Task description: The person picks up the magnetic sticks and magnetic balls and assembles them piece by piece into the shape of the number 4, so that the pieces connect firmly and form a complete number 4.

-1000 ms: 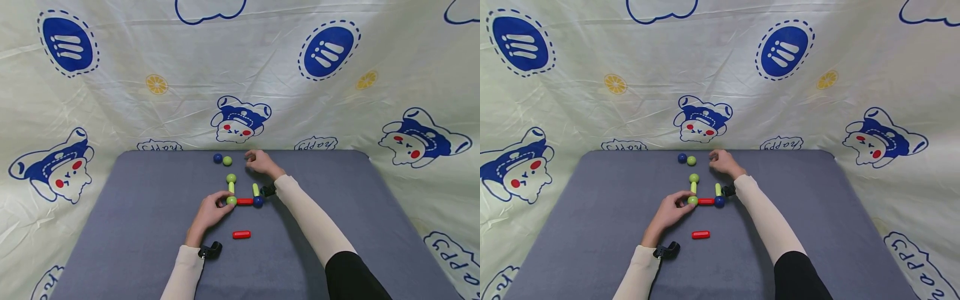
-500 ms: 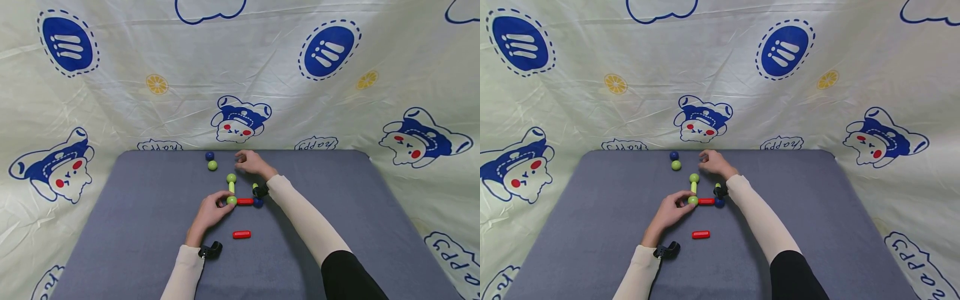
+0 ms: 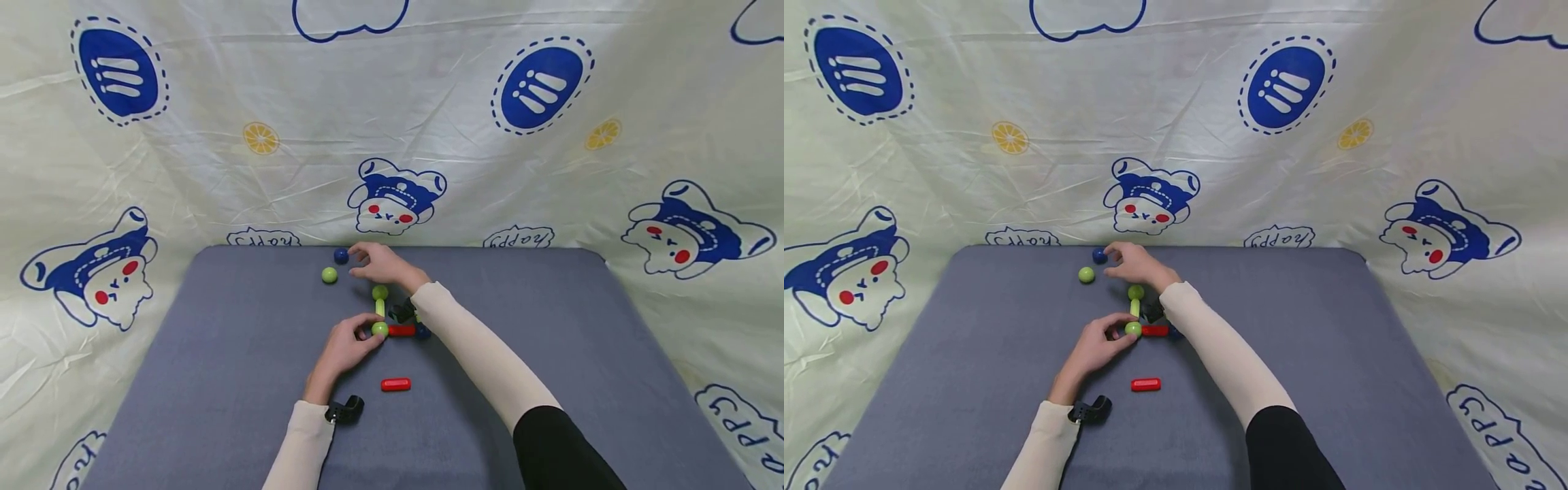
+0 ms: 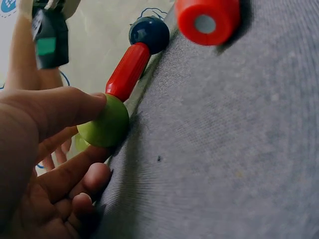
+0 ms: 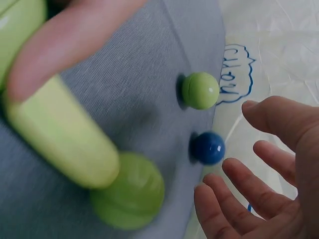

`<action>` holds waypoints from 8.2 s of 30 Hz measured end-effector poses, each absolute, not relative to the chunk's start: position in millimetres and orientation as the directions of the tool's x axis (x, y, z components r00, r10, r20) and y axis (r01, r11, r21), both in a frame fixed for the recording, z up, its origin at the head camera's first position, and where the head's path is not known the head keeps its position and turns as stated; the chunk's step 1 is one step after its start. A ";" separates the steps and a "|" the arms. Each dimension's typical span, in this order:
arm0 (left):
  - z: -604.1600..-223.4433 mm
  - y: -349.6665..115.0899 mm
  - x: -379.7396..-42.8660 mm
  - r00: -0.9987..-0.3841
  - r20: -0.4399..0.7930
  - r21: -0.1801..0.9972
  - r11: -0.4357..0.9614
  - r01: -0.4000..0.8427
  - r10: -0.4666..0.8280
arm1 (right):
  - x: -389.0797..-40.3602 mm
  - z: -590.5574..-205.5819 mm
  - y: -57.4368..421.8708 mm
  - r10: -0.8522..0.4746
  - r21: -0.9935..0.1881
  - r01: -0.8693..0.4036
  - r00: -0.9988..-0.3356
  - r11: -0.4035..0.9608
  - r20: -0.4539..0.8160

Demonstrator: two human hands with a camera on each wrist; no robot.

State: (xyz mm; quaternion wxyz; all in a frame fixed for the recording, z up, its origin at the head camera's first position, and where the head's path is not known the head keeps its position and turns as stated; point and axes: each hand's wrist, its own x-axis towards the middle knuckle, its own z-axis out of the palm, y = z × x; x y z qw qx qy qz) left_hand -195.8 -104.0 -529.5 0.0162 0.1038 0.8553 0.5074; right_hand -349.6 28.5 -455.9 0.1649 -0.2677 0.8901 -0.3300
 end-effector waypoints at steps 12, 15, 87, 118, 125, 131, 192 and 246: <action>-520.8 -114.7 -190.2 -0.979 0.061 0.891 0.432 0.142 0.196 | -352.5 -462.8 27.1 -0.601 -0.695 -0.356 -0.787 0.625 -0.138; -518.9 -117.2 -190.1 -0.980 0.062 0.880 0.452 0.143 0.190 | -351.4 -461.3 31.5 -0.600 -0.697 -0.351 -0.788 0.625 -0.141; -509.2 -189.2 -279.4 -0.989 0.141 0.711 0.700 0.072 -0.041 | -208.8 -517.6 168.3 -0.356 -0.745 -0.279 -0.933 0.606 0.059; -482.7 -138.4 -269.5 -0.980 0.199 0.730 0.669 0.141 -0.010 | -207.8 -517.7 167.6 -0.375 -0.735 -0.292 -0.926 0.612 0.055; -478.3 -112.3 -262.7 -0.974 0.226 0.799 0.574 0.177 -0.015 | -207.3 -517.6 167.5 -0.377 -0.732 -0.307 -0.923 0.608 0.074; -479.0 -89.1 -258.7 -0.969 0.246 0.827 0.518 0.218 0.015 | -208.6 -519.2 168.1 -0.379 -0.736 -0.311 -0.922 0.602 0.080; -492.4 -31.5 -280.7 -0.923 -0.076 0.746 0.636 0.199 0.378 | -209.7 -519.5 171.9 -0.388 -0.741 -0.295 -0.920 0.604 0.051; -520.2 -111.7 -204.8 -0.958 0.069 0.844 0.496 0.205 0.278 | -210.1 -519.5 170.1 -0.361 -0.735 -0.274 -0.931 0.620 0.043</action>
